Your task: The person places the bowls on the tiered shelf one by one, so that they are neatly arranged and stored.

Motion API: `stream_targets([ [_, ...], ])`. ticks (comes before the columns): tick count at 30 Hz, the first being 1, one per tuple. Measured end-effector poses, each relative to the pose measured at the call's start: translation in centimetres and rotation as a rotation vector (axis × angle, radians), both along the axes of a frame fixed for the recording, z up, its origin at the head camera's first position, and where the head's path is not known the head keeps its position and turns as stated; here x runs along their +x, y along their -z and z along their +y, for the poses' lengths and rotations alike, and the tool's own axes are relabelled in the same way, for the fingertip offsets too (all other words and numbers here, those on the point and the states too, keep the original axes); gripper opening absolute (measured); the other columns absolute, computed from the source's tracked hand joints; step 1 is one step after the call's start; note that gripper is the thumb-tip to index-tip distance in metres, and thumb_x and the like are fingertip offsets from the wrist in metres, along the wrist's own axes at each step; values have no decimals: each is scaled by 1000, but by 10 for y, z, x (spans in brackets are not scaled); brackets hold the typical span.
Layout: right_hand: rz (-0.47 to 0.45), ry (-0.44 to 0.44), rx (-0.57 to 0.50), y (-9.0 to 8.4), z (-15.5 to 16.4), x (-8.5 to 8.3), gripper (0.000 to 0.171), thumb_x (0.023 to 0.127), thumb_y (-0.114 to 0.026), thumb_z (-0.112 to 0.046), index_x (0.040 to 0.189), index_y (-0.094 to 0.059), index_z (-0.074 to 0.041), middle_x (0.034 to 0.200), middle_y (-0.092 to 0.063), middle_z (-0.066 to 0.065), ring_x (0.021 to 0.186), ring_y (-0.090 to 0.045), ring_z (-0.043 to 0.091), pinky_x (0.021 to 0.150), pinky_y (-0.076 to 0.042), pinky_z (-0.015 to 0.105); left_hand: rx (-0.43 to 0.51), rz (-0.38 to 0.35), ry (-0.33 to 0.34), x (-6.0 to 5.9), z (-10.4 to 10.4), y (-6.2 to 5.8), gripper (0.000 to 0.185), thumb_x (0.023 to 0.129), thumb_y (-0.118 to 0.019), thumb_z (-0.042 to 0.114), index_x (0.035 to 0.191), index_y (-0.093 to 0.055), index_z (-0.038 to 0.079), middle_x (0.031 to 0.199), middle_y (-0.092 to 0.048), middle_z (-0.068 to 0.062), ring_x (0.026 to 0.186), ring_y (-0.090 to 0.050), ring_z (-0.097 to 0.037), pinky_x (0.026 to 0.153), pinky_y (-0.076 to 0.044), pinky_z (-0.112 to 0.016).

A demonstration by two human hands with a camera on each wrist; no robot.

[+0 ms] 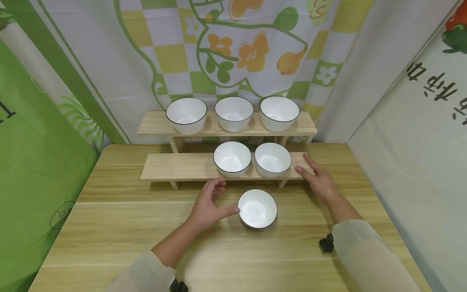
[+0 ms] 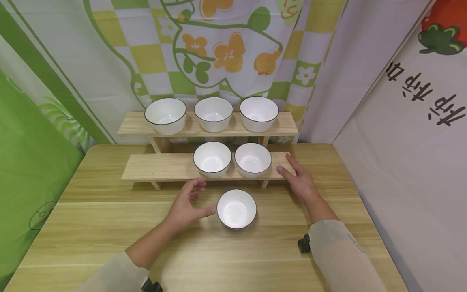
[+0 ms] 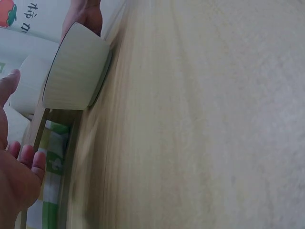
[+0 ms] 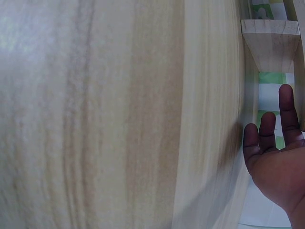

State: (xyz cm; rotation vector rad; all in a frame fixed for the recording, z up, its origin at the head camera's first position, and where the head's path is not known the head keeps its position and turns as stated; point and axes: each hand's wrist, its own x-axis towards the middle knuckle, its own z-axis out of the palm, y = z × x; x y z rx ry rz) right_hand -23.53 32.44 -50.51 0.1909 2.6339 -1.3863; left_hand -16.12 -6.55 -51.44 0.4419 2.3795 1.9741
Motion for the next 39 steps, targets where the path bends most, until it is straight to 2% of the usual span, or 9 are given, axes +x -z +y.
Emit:
stream_targets([
  [4, 3, 2, 2, 1, 0, -1, 87, 95, -60, -69, 165, -18, -38, 172, -8, 13, 157, -5, 42, 123, -12, 63, -20, -19, 47, 1, 4, 4, 93, 67, -101, 20, 145, -50, 12, 139, -52, -21, 128, -51, -39, 107, -46, -54],
  [10, 9, -3, 0, 2, 0, -2, 86, 96, -59, -68, 166, -18, -37, 172, -8, 13, 157, -5, 43, 123, -12, 63, -54, -48, 109, 2, 10, 8, 99, 67, -101, 22, 150, -47, 13, 141, -51, -19, 129, -50, -36, 109, -45, -51],
  [18, 11, -3, -24, 1, 0, -2, 87, 96, -61, -67, 165, -18, -37, 172, -7, 10, 157, -3, 40, 124, -10, 62, -90, -63, 185, 4, 20, 13, 112, 65, -102, 23, 156, -39, 6, 149, -46, -19, 136, -49, -33, 114, -42, -47],
  [21, 10, -9, -30, 1, 1, -2, 86, 97, -61, -65, 166, -18, -37, 172, -6, 10, 157, -2, 40, 124, -9, 61, -126, -72, 209, 5, 25, 14, 120, 63, -103, 27, 159, -34, 5, 154, -43, -16, 141, -46, -29, 116, -40, -42],
  [25, 7, -11, -41, 2, 1, -1, 84, 98, -61, -62, 165, -18, -37, 172, -5, 10, 157, -2, 40, 124, -8, 61, -206, -72, 215, 7, 31, 17, 130, 58, -104, 36, 162, -30, 8, 159, -39, -11, 145, -40, -24, 119, -35, -44],
  [29, 4, -5, -39, 2, 1, 0, 84, 98, -61, -63, 165, -18, -38, 172, -5, 10, 157, -2, 40, 124, -9, 60, -272, -60, 205, 10, 36, 17, 135, 55, -104, 43, 163, -28, 12, 161, -37, -9, 148, -36, -25, 120, -30, -50],
  [39, -2, -5, -29, 1, 1, 0, 85, 96, -61, -67, 165, -18, -40, 173, -5, 9, 157, -2, 40, 124, -10, 61, -262, -79, 206, 12, 46, 17, 137, 55, -105, 35, 164, -26, 14, 163, -33, -12, 147, -37, -31, 119, -31, -53],
])
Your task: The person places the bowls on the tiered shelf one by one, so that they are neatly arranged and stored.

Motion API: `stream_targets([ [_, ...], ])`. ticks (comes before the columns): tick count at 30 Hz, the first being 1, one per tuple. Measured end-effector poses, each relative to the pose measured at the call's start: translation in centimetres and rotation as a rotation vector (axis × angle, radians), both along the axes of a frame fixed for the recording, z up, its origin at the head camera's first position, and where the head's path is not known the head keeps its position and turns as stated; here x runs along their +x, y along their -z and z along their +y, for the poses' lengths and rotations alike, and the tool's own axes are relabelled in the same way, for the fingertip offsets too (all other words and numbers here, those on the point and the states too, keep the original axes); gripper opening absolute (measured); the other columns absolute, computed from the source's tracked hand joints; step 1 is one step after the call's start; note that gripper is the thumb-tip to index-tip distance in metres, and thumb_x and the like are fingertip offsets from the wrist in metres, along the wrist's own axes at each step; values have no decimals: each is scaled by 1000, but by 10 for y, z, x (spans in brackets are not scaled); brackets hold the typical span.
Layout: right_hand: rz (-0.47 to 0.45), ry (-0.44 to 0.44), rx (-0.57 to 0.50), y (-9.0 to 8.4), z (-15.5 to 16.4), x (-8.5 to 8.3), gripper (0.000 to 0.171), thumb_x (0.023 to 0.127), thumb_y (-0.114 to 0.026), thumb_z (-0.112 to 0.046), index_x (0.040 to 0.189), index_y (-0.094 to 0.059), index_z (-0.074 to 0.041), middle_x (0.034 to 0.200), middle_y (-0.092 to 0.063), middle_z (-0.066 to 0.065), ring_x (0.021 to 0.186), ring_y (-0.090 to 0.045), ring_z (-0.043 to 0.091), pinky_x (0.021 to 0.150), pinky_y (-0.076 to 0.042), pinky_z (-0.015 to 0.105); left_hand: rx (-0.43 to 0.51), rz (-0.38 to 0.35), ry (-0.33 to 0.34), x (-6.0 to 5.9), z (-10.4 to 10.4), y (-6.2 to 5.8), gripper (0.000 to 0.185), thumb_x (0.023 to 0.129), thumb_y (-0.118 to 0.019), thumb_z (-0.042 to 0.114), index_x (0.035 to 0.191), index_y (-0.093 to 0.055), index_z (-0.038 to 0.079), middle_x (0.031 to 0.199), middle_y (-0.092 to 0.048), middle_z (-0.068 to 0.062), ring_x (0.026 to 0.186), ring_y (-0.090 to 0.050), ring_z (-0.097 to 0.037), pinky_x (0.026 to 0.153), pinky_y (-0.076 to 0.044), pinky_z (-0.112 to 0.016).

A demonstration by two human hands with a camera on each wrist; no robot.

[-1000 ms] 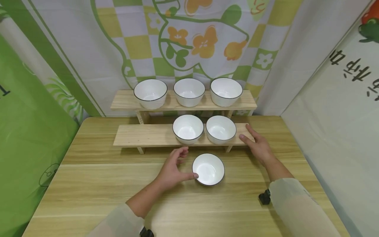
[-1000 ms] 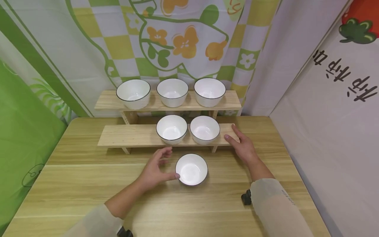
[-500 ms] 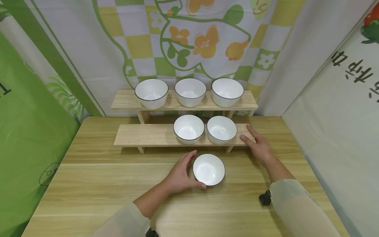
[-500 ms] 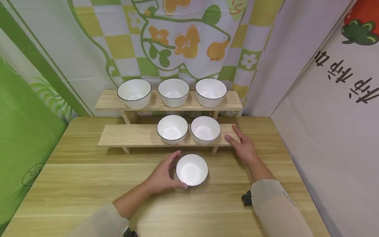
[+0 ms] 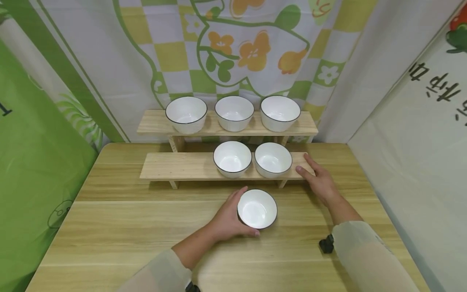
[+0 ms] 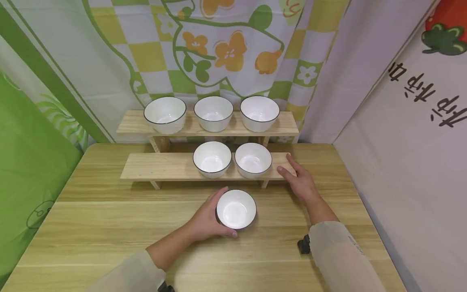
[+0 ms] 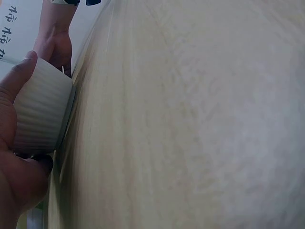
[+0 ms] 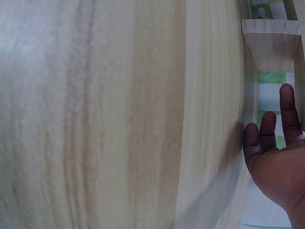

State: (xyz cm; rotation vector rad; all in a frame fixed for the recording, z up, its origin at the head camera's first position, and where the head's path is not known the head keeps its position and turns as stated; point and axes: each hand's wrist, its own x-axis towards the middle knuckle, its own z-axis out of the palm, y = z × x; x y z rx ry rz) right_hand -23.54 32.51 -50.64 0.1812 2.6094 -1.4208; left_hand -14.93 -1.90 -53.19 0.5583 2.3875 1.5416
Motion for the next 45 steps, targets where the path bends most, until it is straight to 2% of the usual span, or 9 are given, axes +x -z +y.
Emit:
stream_targets([
  [13, 4, -1, 8, 0, 0, -2, 86, 97, -61, -66, 165, -17, -38, 173, -5, 10, 157, -2, 40, 124, -10, 62, 15, 14, -9, 0, 4, 2, 134, 56, -105, 35, 163, -28, 13, 161, -37, -13, 143, -42, -32, 116, -35, -55],
  [22, 0, 4, -1, 1, 0, -2, 85, 97, -61, -65, 165, -18, -40, 173, -5, 10, 157, -2, 41, 124, -9, 62, 9, 22, -50, 0, 3, 2, 131, 53, -105, 35, 161, -34, 13, 157, -43, -13, 140, -46, -32, 114, -37, -53],
  [31, -4, 5, -2, 0, -1, -2, 83, 98, -61, -62, 165, -17, -40, 173, -5, 10, 157, -2, 41, 124, -9, 62, 10, 22, -68, 0, 0, -1, 130, 54, -105, 36, 161, -35, 14, 157, -44, -9, 140, -46, -28, 114, -37, -51],
  [38, -12, 4, 16, -1, -1, -1, 83, 98, -60, -64, 165, -16, -41, 173, -4, 9, 157, -2, 42, 123, -10, 64, 26, 35, -65, 1, -6, -5, 129, 54, -105, 36, 160, -36, 12, 156, -45, -10, 139, -47, -30, 113, -38, -54],
  [45, -7, 0, -6, -1, -1, 0, 83, 98, -60, -63, 165, -16, -40, 173, -4, 9, 157, -1, 41, 123, -9, 63, 32, 46, -82, 2, -15, -3, 128, 54, -105, 37, 160, -37, 13, 156, -46, -10, 140, -46, -30, 114, -38, -54],
])
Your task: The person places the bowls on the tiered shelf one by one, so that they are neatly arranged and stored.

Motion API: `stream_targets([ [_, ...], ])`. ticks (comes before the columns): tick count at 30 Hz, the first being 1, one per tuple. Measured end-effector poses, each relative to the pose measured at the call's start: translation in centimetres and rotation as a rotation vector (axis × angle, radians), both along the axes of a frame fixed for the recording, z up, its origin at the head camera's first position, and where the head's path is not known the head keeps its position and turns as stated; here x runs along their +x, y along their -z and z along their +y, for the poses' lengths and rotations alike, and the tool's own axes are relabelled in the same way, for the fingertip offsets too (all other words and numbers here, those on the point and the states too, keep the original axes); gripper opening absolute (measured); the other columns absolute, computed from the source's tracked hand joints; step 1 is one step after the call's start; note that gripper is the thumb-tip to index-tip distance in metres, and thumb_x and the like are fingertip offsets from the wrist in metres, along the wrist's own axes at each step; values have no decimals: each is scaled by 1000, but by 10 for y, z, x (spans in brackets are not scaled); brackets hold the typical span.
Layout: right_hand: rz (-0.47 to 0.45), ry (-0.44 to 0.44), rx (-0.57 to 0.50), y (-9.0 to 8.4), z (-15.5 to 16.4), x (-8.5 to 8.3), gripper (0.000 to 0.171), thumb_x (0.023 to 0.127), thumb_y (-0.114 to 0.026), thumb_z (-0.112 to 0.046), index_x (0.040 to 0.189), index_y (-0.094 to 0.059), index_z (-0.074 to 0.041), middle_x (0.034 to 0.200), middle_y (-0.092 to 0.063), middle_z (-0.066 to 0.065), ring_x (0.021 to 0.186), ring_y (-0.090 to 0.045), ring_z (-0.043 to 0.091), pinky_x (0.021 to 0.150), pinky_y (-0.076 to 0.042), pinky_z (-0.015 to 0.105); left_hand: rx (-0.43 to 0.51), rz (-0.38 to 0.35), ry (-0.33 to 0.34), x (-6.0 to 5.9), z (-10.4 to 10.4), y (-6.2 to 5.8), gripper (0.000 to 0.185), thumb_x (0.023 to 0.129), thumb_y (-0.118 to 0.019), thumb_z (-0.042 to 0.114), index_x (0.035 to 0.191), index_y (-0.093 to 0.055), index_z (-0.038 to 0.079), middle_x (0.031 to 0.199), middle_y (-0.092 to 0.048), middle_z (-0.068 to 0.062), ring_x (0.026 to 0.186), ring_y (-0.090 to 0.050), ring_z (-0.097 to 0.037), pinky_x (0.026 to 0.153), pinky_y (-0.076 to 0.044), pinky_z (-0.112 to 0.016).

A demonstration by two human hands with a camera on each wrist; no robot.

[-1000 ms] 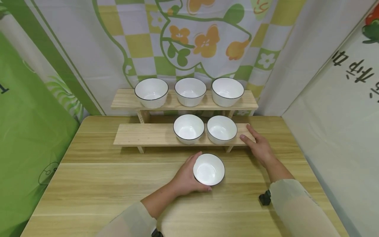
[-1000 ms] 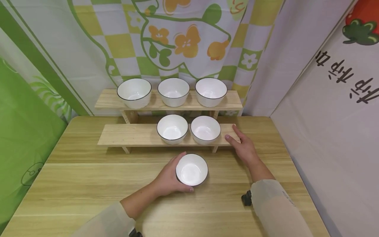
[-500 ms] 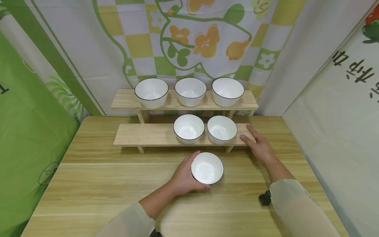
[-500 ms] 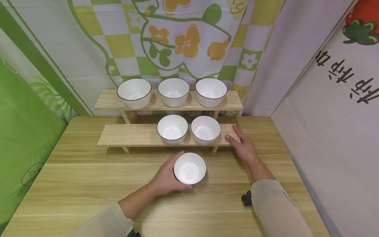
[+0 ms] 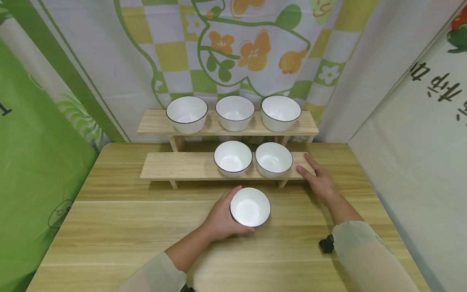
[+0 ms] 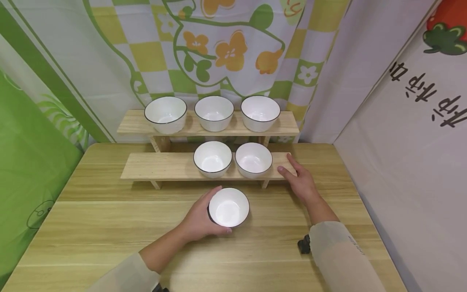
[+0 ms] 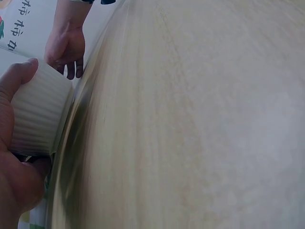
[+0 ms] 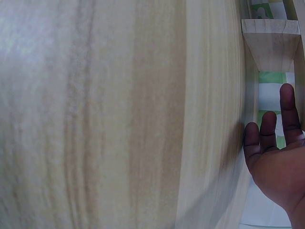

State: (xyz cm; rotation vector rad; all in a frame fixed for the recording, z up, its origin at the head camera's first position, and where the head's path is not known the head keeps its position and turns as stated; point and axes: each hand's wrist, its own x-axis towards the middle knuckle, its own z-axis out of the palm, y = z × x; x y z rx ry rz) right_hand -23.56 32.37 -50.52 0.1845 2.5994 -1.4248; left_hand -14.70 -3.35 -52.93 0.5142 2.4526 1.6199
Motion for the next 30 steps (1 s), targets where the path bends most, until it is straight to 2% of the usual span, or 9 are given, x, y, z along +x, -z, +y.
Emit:
stream_targets([
  [6, -7, 3, -24, 0, 0, 0, 83, 99, -61, -61, 165, -16, -40, 173, -2, 7, 157, 0, 40, 124, -9, 62, -19, 23, -13, 2, -10, 0, 128, 53, -104, 39, 159, -38, 12, 153, -48, -13, 138, -48, -33, 112, -40, -57],
  [11, -9, 5, -15, -1, -1, 0, 83, 98, -61, -62, 165, -16, -40, 173, -3, 8, 157, -1, 41, 123, -9, 63, -22, 13, -40, 3, -21, -4, 128, 53, -105, 38, 159, -39, 13, 155, -48, -9, 140, -47, -31, 112, -39, -55],
  [17, -8, 3, -6, -1, 0, 1, 85, 97, -60, -65, 165, -16, -40, 173, -3, 9, 157, -1, 41, 123, -9, 63, -7, 14, -70, 2, -33, -11, 126, 52, -105, 34, 158, -41, 10, 154, -49, -9, 139, -48, -31, 113, -38, -55],
  [25, -17, 2, 4, 0, 0, 0, 88, 93, -60, -71, 164, -16, -43, 173, -3, 8, 157, 0, 41, 123, -9, 63, -32, -12, -121, 3, -49, -19, 126, 51, -106, 34, 158, -42, 17, 154, -49, -6, 135, -51, -30, 111, -40, -54],
  [30, -15, 6, -9, -1, -1, -1, 86, 95, -61, -67, 164, -17, -43, 173, -3, 8, 157, 0, 40, 123, -9, 62, -26, -7, -147, 2, -64, -26, 125, 52, -105, 33, 158, -42, 17, 155, -47, -6, 137, -50, -31, 111, -41, -55],
])
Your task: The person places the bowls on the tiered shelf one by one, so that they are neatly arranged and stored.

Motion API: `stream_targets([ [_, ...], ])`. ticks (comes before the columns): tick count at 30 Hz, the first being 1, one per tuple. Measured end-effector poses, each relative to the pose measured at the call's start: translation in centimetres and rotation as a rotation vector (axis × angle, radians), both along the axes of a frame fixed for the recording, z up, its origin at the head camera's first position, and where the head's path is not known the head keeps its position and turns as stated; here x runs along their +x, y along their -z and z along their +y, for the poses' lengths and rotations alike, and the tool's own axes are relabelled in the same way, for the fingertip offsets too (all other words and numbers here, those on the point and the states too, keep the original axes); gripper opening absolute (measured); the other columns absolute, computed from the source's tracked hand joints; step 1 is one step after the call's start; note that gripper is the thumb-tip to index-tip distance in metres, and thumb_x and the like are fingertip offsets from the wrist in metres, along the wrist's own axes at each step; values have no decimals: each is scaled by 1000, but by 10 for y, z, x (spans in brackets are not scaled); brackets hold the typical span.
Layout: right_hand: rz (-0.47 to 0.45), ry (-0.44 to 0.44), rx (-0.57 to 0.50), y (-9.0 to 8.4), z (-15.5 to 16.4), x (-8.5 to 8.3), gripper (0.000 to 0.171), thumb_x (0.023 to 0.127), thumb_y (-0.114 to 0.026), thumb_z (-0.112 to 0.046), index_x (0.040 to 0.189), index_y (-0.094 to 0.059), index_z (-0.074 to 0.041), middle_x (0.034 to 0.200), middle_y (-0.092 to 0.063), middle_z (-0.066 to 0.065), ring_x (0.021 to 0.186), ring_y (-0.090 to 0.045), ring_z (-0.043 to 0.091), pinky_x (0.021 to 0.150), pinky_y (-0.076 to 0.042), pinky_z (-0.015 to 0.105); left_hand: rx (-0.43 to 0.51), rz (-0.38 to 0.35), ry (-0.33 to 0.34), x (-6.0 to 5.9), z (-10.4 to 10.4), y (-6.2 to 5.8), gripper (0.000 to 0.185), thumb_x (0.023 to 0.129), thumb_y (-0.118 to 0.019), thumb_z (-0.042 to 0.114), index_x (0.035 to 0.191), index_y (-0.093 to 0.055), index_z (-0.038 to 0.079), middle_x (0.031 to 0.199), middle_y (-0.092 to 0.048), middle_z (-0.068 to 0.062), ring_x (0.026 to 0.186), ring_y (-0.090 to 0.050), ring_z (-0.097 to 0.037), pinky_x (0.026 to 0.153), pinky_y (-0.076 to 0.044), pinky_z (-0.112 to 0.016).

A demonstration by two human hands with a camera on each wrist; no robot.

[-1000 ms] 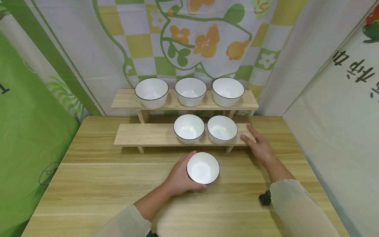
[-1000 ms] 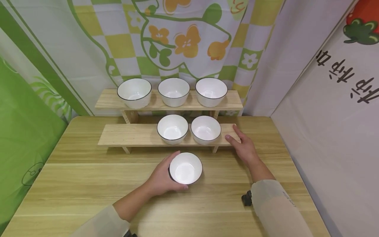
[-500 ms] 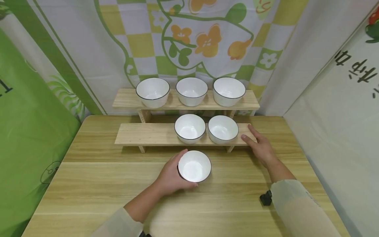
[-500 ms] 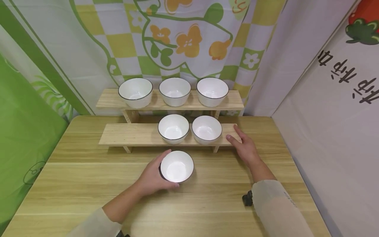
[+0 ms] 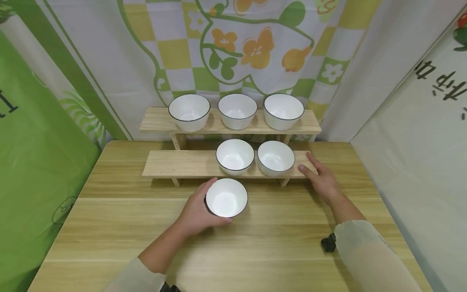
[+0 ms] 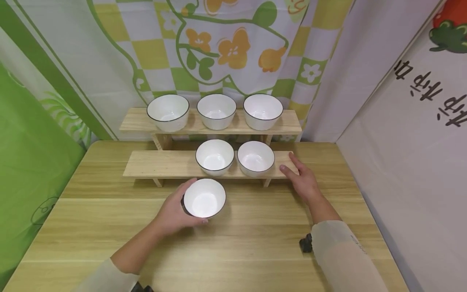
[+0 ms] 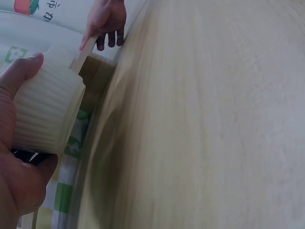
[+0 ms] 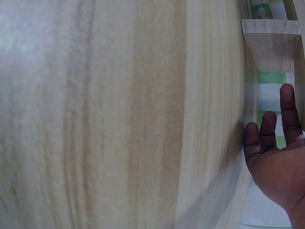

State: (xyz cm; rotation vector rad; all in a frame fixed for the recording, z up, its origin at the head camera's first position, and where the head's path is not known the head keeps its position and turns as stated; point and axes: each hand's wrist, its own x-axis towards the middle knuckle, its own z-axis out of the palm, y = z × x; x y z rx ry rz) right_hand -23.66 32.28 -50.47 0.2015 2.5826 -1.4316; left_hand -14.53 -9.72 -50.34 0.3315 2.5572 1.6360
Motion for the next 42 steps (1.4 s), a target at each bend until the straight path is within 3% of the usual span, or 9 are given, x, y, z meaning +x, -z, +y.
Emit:
stream_targets([
  [8, 10, -7, 15, 0, 1, -2, 82, 98, -60, -63, 164, -17, -42, 173, -4, 8, 157, -1, 40, 124, -9, 61, 11, 28, -38, -3, -25, -9, 123, 52, -106, 29, 158, -43, 17, 155, -47, -7, 137, -50, -31, 112, -41, -54],
  [24, 5, 0, 30, -2, 0, 1, 82, 98, -60, -65, 164, -16, -43, 173, -5, 9, 157, -2, 41, 123, -10, 63, -29, 7, -114, -4, -61, -31, 123, 57, -104, 29, 160, -38, 15, 157, -42, -15, 136, -50, -35, 109, -42, -55],
  [36, 2, 2, 23, -1, 1, 0, 86, 95, -60, -69, 164, -17, -43, 173, -5, 10, 157, -1, 40, 123, -9, 63, 70, 2, -158, -19, -77, -38, 121, 63, -102, 23, 162, -32, 9, 159, -39, -15, 138, -47, -32, 111, -40, -51],
  [42, 2, -4, 17, 0, 1, 0, 88, 93, -60, -71, 164, -17, -43, 173, -5, 9, 157, -2, 41, 123, -9, 63, 59, 9, -188, -27, -81, -37, 122, 64, -102, 27, 162, -31, 9, 160, -37, -16, 140, -45, -33, 112, -40, -52],
])
